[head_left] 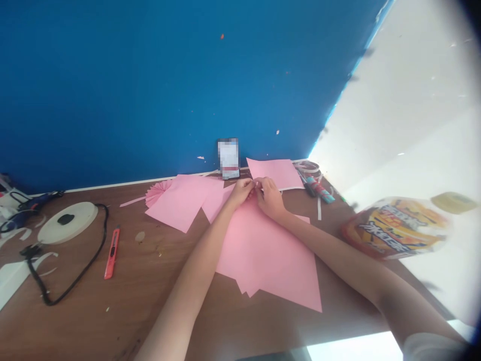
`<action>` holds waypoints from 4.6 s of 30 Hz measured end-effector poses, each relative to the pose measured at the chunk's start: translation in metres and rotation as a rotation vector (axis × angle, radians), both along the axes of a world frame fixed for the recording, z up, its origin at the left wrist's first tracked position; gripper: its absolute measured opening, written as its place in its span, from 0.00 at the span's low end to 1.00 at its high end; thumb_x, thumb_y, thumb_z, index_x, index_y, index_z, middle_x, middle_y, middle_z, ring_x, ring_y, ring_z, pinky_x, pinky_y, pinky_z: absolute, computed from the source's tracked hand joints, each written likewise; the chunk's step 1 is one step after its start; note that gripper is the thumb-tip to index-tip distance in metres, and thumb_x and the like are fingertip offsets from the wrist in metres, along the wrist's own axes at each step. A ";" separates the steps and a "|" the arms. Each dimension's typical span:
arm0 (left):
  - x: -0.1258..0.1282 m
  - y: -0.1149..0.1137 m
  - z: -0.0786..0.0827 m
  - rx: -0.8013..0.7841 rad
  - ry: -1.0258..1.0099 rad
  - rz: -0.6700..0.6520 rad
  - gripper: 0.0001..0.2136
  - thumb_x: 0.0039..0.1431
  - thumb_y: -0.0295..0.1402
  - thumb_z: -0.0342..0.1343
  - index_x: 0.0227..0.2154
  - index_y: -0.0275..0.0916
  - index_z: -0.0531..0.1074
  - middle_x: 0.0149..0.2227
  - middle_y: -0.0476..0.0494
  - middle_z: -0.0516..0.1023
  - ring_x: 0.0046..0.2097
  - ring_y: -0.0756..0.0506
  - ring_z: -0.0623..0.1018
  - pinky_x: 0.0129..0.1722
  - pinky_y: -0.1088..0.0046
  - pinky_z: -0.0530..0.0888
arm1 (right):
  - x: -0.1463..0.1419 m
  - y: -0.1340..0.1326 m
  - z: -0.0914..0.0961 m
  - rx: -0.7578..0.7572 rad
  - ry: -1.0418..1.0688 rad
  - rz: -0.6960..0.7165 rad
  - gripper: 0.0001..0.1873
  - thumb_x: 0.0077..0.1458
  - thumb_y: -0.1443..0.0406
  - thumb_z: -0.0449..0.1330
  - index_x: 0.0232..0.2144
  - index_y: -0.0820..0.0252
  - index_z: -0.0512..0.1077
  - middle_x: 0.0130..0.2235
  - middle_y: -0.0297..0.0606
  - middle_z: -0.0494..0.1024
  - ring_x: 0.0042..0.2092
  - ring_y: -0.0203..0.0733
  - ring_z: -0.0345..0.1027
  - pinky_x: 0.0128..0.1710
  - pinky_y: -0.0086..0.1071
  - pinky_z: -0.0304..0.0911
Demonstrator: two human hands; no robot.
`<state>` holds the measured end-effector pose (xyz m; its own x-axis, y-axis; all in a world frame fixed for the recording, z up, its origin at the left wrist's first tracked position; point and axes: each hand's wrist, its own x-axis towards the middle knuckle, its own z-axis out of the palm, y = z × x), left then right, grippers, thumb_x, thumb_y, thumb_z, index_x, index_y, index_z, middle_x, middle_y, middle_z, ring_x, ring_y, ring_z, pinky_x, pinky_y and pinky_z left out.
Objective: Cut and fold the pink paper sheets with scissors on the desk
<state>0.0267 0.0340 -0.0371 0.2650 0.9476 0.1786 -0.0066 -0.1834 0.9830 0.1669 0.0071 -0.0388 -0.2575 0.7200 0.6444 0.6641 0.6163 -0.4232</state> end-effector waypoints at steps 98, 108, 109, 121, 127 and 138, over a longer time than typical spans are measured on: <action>0.003 -0.003 0.002 -0.018 0.055 0.051 0.13 0.55 0.37 0.50 0.20 0.36 0.62 0.19 0.51 0.62 0.21 0.55 0.64 0.21 0.78 0.60 | 0.002 0.004 -0.002 0.020 0.003 -0.049 0.19 0.52 0.74 0.49 0.47 0.61 0.64 0.38 0.45 0.71 0.42 0.50 0.62 0.40 0.40 0.61; 0.002 -0.003 0.004 -0.004 0.047 0.040 0.13 0.56 0.37 0.50 0.20 0.36 0.62 0.19 0.52 0.62 0.21 0.55 0.64 0.21 0.78 0.60 | 0.002 0.006 -0.004 0.030 -0.006 -0.066 0.18 0.52 0.74 0.49 0.46 0.61 0.65 0.39 0.44 0.72 0.42 0.49 0.62 0.39 0.39 0.61; 0.002 -0.003 0.004 -0.007 0.050 0.040 0.13 0.56 0.37 0.50 0.19 0.36 0.62 0.19 0.52 0.62 0.21 0.55 0.64 0.21 0.78 0.60 | 0.002 0.006 -0.004 0.032 -0.002 -0.071 0.18 0.53 0.74 0.49 0.47 0.61 0.64 0.39 0.44 0.72 0.42 0.49 0.62 0.40 0.39 0.61; 0.002 -0.003 0.002 -0.004 0.064 0.031 0.12 0.55 0.36 0.50 0.20 0.36 0.62 0.20 0.52 0.62 0.21 0.54 0.64 0.21 0.77 0.60 | 0.002 0.005 -0.004 -0.009 -0.018 -0.077 0.18 0.53 0.74 0.49 0.46 0.61 0.65 0.38 0.43 0.72 0.40 0.48 0.62 0.37 0.37 0.60; 0.001 -0.001 0.001 0.000 0.049 0.025 0.16 0.56 0.42 0.51 0.19 0.36 0.61 0.19 0.52 0.62 0.20 0.54 0.64 0.20 0.77 0.60 | 0.001 0.004 -0.003 0.022 -0.003 -0.066 0.16 0.55 0.72 0.48 0.46 0.60 0.65 0.39 0.44 0.72 0.41 0.48 0.62 0.38 0.38 0.60; 0.002 -0.002 0.004 -0.014 0.044 0.009 0.18 0.55 0.46 0.53 0.20 0.36 0.61 0.19 0.52 0.62 0.21 0.55 0.64 0.20 0.77 0.59 | 0.001 0.004 -0.003 0.021 -0.007 -0.056 0.17 0.55 0.73 0.48 0.46 0.60 0.65 0.40 0.45 0.71 0.42 0.49 0.61 0.40 0.39 0.59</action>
<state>0.0286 0.0321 -0.0335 0.2634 0.9524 0.1534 0.0386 -0.1693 0.9848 0.1677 0.0116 -0.0414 -0.2218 0.7199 0.6576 0.7004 0.5869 -0.4062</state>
